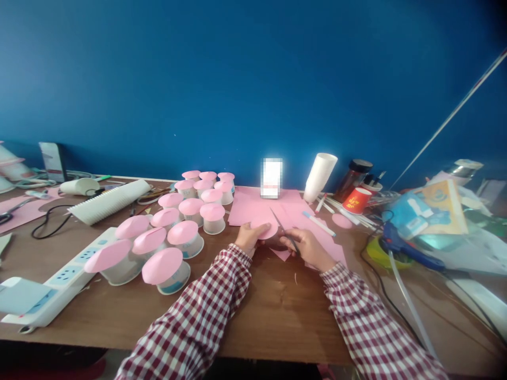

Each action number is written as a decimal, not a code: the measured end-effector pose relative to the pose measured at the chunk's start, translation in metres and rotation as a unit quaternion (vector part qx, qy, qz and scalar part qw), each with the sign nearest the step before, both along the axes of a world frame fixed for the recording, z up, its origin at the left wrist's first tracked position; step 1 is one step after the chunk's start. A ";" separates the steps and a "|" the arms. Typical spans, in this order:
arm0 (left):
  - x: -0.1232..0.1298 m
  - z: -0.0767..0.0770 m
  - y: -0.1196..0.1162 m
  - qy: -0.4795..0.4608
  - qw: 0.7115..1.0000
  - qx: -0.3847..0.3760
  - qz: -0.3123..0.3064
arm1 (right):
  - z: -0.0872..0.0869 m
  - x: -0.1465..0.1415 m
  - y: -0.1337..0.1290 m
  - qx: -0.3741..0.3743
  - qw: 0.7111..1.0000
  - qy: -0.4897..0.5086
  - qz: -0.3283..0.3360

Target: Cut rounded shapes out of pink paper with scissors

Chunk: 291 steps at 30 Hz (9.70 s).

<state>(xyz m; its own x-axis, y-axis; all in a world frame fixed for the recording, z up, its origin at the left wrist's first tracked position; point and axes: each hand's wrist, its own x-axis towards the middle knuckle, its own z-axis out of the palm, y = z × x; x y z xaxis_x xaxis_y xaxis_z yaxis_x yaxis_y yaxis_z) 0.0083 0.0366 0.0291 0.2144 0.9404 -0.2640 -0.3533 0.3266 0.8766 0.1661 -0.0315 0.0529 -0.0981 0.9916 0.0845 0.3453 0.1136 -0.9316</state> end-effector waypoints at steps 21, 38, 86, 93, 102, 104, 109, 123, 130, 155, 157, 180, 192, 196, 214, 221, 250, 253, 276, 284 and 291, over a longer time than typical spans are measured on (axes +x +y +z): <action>0.001 -0.001 -0.002 -0.081 0.997 0.016 -0.002 | -0.020 0.000 0.008 0.119 0.972 -0.103 -0.174; 0.001 -0.002 -0.003 -0.096 0.995 0.029 -0.010 | -0.013 -0.001 0.007 0.068 0.977 -0.048 -0.196; 0.001 0.001 -0.004 -0.121 0.993 0.002 -0.001 | -0.030 -0.007 0.010 0.068 0.988 0.045 -0.134; 0.003 0.002 -0.004 -0.100 0.995 -0.002 -0.003 | -0.026 -0.012 0.011 0.025 0.976 0.179 -0.119; 0.005 0.002 -0.008 -0.091 0.995 0.028 -0.026 | -0.021 -0.014 0.011 -0.012 0.948 0.301 -0.102; 0.006 0.003 -0.010 -0.094 0.994 0.043 -0.037 | -0.021 -0.014 0.010 -0.017 0.948 0.300 -0.104; 0.006 0.001 -0.012 -0.073 0.992 0.075 -0.067 | -0.018 -0.013 0.009 -0.022 0.954 0.280 -0.105; 0.005 -0.002 -0.008 -0.038 0.995 0.070 -0.063 | -0.018 -0.011 0.009 -0.037 0.947 0.300 -0.111; 0.004 -0.002 -0.008 -0.045 0.994 0.076 -0.071 | -0.016 -0.012 0.009 -0.044 0.944 0.307 -0.112; 0.006 -0.007 -0.007 -0.029 0.993 0.088 -0.070 | -0.022 -0.018 0.010 -0.050 0.936 0.332 -0.103; 0.007 -0.010 -0.006 -0.030 0.993 0.088 -0.066 | -0.023 -0.018 0.010 -0.050 0.938 0.329 -0.098; 0.007 -0.012 -0.005 -0.025 0.992 0.095 -0.076 | -0.023 -0.017 0.010 -0.040 0.942 0.319 -0.092; 0.005 -0.005 -0.009 -0.041 0.994 0.083 -0.053 | -0.024 -0.016 0.010 -0.039 0.945 0.311 -0.089; 0.005 -0.006 -0.006 -0.051 0.995 0.069 -0.044 | -0.024 -0.017 0.009 -0.040 0.947 0.305 -0.093; 0.005 0.000 -0.006 -0.069 0.997 0.037 -0.019 | -0.019 -0.018 0.009 -0.053 0.947 0.299 -0.105; 0.005 -0.002 -0.006 -0.068 0.997 0.036 -0.020 | -0.019 -0.018 0.008 -0.055 0.947 0.298 -0.106; 0.005 0.000 -0.007 -0.066 0.997 0.037 -0.024 | -0.019 -0.018 0.008 -0.055 0.949 0.293 -0.105; 0.005 0.001 -0.007 -0.060 0.997 0.038 -0.028 | -0.019 -0.018 0.008 -0.054 0.949 0.293 -0.101; 0.004 0.005 -0.008 -0.101 0.995 0.020 -0.005 | -0.020 -0.022 0.007 -0.043 0.958 0.266 -0.099; 0.003 0.006 -0.006 -0.117 0.992 -0.017 0.041 | -0.030 -0.024 0.009 0.003 0.974 0.209 -0.090; 0.004 0.005 -0.005 -0.132 0.990 -0.017 0.055 | -0.034 -0.024 0.010 0.019 0.977 0.180 -0.109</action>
